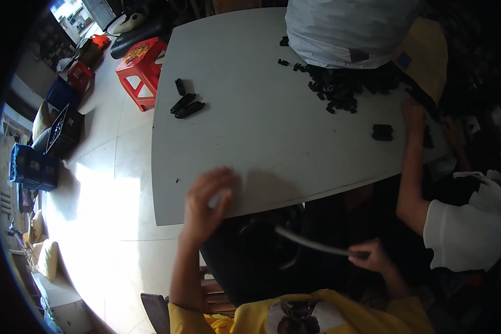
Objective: Assembling small black plastic components into a chain-like structure by snapping pins into base parts.
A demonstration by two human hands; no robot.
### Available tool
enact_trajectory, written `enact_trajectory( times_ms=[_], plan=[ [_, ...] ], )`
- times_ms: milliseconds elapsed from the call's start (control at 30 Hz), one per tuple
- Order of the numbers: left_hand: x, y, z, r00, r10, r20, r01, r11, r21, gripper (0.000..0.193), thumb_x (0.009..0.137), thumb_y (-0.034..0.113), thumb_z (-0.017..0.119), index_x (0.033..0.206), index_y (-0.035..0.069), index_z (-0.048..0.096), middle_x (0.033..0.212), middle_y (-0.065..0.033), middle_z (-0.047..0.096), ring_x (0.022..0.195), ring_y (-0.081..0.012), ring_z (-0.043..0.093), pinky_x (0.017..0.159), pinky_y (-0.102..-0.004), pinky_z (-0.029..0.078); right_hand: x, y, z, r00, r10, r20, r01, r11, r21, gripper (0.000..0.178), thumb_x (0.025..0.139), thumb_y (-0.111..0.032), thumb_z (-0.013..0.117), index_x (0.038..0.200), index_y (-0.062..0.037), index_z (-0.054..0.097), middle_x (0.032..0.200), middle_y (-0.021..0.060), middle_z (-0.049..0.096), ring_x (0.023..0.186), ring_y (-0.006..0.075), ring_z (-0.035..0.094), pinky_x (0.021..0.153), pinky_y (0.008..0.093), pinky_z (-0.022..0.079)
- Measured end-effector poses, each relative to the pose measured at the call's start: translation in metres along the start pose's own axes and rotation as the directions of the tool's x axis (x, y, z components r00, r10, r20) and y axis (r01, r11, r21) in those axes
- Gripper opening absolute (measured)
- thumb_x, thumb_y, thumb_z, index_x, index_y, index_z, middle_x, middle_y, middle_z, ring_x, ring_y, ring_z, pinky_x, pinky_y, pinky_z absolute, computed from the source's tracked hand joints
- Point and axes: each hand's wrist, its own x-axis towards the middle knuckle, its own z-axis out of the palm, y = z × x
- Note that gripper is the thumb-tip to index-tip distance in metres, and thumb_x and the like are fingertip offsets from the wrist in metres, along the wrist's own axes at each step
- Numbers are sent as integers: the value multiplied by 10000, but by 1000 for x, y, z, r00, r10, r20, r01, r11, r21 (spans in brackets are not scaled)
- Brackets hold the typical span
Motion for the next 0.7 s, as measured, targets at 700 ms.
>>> enact_trajectory(
  times_ms=[700],
  plan=[
    [191,-146,-47,962,-175,-211,256,850,460,441,998,364,455,1184,-3,616,1055,-222,666,1034,-385,621,869,-417,489,3,-5,18,450,354,820,124,884,-450,374,890,-438,548,975,-111,708,858,137,666,820,313,665,695,431,536]
  ],
)
